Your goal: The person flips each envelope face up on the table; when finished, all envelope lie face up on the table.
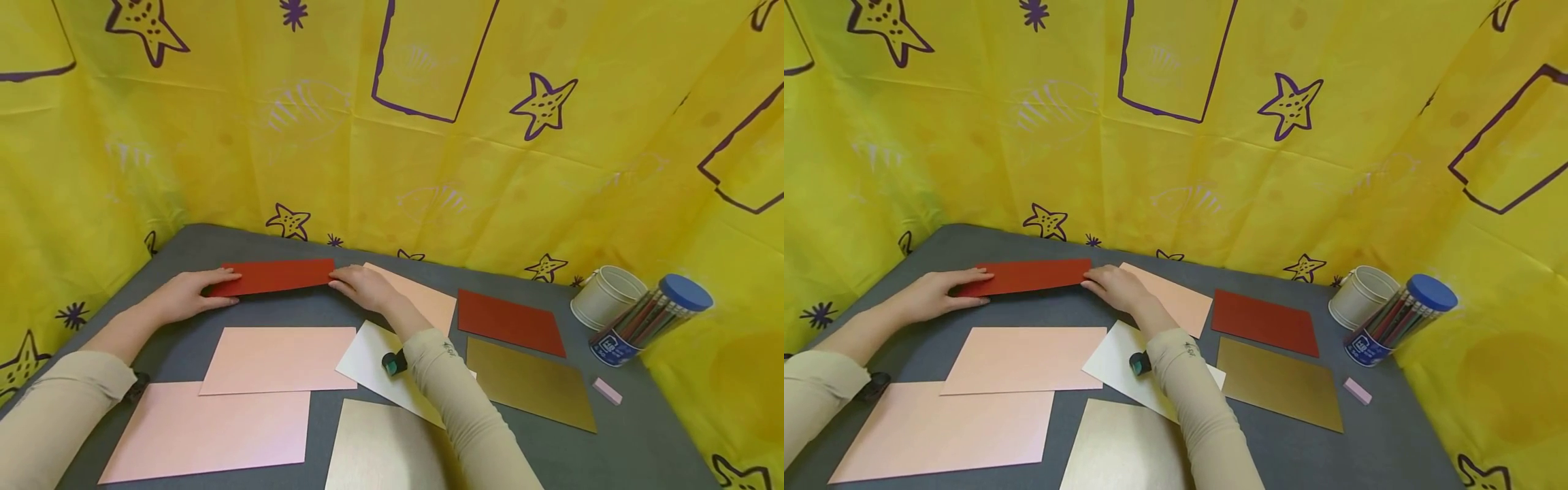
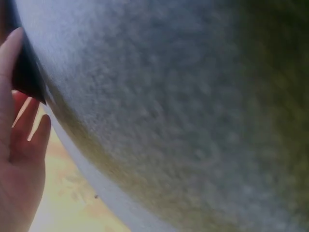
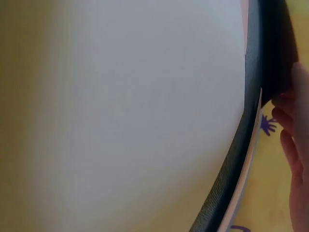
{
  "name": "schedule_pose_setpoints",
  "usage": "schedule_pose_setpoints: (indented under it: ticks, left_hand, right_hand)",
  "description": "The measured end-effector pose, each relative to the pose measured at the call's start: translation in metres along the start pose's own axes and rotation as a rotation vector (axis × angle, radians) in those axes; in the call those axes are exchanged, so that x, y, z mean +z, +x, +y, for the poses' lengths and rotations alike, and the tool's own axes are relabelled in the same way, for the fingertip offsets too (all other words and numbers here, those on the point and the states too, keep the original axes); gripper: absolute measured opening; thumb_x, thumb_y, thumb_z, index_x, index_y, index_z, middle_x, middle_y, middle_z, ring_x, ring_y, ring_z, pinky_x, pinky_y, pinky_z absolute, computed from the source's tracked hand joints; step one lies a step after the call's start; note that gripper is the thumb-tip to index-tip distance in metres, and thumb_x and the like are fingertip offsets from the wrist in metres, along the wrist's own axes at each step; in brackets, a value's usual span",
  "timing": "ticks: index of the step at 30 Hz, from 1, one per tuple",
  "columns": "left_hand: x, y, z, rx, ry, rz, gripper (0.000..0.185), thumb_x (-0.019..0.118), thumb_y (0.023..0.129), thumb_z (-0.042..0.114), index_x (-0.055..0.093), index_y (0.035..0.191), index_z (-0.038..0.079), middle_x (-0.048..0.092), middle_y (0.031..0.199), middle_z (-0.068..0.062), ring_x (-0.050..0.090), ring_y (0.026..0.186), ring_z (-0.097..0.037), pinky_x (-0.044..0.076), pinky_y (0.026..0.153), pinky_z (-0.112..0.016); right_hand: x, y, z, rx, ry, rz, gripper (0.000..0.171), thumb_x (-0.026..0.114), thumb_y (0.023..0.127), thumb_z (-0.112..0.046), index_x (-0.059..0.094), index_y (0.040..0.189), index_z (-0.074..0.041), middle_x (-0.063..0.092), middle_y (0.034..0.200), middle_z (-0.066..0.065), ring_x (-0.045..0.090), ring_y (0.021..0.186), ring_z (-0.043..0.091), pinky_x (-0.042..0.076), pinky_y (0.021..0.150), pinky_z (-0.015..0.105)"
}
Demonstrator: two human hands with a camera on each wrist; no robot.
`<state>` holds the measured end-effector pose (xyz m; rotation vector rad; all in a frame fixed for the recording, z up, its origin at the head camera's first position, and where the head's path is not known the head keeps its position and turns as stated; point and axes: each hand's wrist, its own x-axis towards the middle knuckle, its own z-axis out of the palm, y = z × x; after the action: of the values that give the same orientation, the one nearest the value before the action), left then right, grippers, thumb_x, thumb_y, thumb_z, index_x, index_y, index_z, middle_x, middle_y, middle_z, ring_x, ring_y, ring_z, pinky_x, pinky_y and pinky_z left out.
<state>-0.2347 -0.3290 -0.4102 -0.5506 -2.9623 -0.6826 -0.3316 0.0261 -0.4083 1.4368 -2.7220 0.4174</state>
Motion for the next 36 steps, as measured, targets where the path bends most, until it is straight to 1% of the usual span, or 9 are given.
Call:
schedule_pose_setpoints:
  ticks: [2, 4, 7, 10, 15, 19, 25, 30, 36]
  left_hand:
    - [-0.002, -0.001, -0.001, 0.017, -0.018, 0.081, 0.050, 0.074, 0.087, 0.025, 0.061, 0.131, 0.004, 0.056, 0.129, -0.031, 0.053, 0.115, -0.050, 0.042, 0.092, -0.062]
    - [-0.004, -0.003, -0.001, -0.011, -0.061, 0.145, 0.040, 0.074, 0.087, 0.020, 0.067, 0.124, 0.006, 0.064, 0.119, -0.027, 0.061, 0.106, -0.041, 0.049, 0.087, -0.050]
    - [-0.007, -0.003, 0.000, -0.101, -0.163, 0.193, 0.033, 0.072, 0.090, 0.026, 0.071, 0.117, 0.008, 0.069, 0.110, -0.019, 0.065, 0.097, -0.016, 0.050, 0.079, -0.026]
    - [-0.011, -0.005, 0.002, -0.214, -0.255, 0.200, 0.041, 0.067, 0.092, 0.039, 0.071, 0.115, 0.006, 0.070, 0.108, -0.016, 0.059, 0.089, -0.006, 0.046, 0.072, -0.018]
    - [-0.014, -0.007, 0.004, -0.313, -0.341, 0.222, 0.050, 0.062, 0.093, 0.048, 0.068, 0.115, 0.004, 0.069, 0.109, -0.020, 0.052, 0.087, -0.022, 0.041, 0.067, -0.031]
    - [-0.013, -0.007, 0.001, -0.303, -0.332, 0.189, 0.051, 0.060, 0.095, 0.045, 0.063, 0.124, 0.003, 0.066, 0.116, -0.022, 0.055, 0.097, -0.023, 0.041, 0.078, -0.038]
    - [-0.009, -0.004, -0.009, -0.269, -0.237, 0.099, 0.048, 0.058, 0.098, 0.038, 0.060, 0.124, -0.002, 0.062, 0.119, -0.028, 0.055, 0.107, -0.043, 0.040, 0.087, -0.059]
    - [-0.009, -0.002, -0.010, -0.297, -0.250, 0.120, 0.048, 0.059, 0.098, 0.035, 0.059, 0.121, -0.006, 0.063, 0.112, -0.029, 0.058, 0.099, -0.039, 0.046, 0.080, -0.045]
    - [-0.013, 0.001, -0.014, -0.392, -0.309, 0.154, 0.061, 0.059, 0.098, 0.035, 0.045, 0.132, -0.014, 0.057, 0.119, -0.036, 0.067, 0.093, -0.036, 0.055, 0.074, -0.024]
  right_hand:
    - [-0.003, -0.001, 0.000, 0.033, 0.050, 0.033, 0.032, 0.054, 0.101, -0.028, 0.065, 0.127, -0.012, 0.067, 0.118, 0.001, 0.060, 0.108, 0.015, 0.043, 0.100, 0.027]
    - [-0.005, -0.001, -0.001, 0.074, 0.116, 0.067, 0.031, 0.054, 0.101, -0.029, 0.066, 0.125, -0.013, 0.068, 0.114, 0.000, 0.060, 0.106, 0.015, 0.044, 0.098, 0.027]
    - [-0.009, -0.002, -0.003, 0.143, 0.219, 0.125, 0.033, 0.051, 0.101, -0.035, 0.066, 0.123, -0.015, 0.067, 0.112, -0.002, 0.058, 0.105, 0.013, 0.045, 0.096, 0.027]
    - [-0.011, 0.000, -0.007, 0.175, 0.326, 0.209, 0.031, 0.052, 0.101, -0.037, 0.068, 0.116, -0.015, 0.069, 0.106, 0.000, 0.057, 0.097, 0.012, 0.048, 0.088, 0.026]
    - [-0.011, 0.003, -0.016, 0.181, 0.453, 0.289, 0.021, 0.060, 0.098, -0.029, 0.069, 0.105, -0.011, 0.070, 0.097, 0.004, 0.060, 0.086, 0.012, 0.050, 0.076, 0.019]
    - [-0.006, 0.005, -0.019, 0.214, 0.483, 0.232, 0.015, 0.064, 0.096, -0.024, 0.068, 0.103, -0.012, 0.070, 0.095, -0.001, 0.062, 0.081, 0.013, 0.052, 0.068, 0.018]
    - [0.006, 0.007, -0.016, 0.249, 0.402, 0.134, 0.019, 0.067, 0.094, -0.022, 0.071, 0.109, -0.011, 0.072, 0.098, 0.000, 0.060, 0.080, 0.010, 0.048, 0.071, 0.018]
    - [0.009, 0.014, -0.019, 0.347, 0.424, 0.115, 0.015, 0.068, 0.093, -0.023, 0.071, 0.098, -0.009, 0.070, 0.087, 0.000, 0.060, 0.072, 0.010, 0.049, 0.066, 0.018]
    - [0.014, 0.027, -0.030, 0.516, 0.724, 0.173, 0.017, 0.074, 0.087, -0.016, 0.069, 0.090, 0.000, 0.069, 0.073, 0.006, 0.067, 0.061, 0.012, 0.055, 0.059, 0.022]
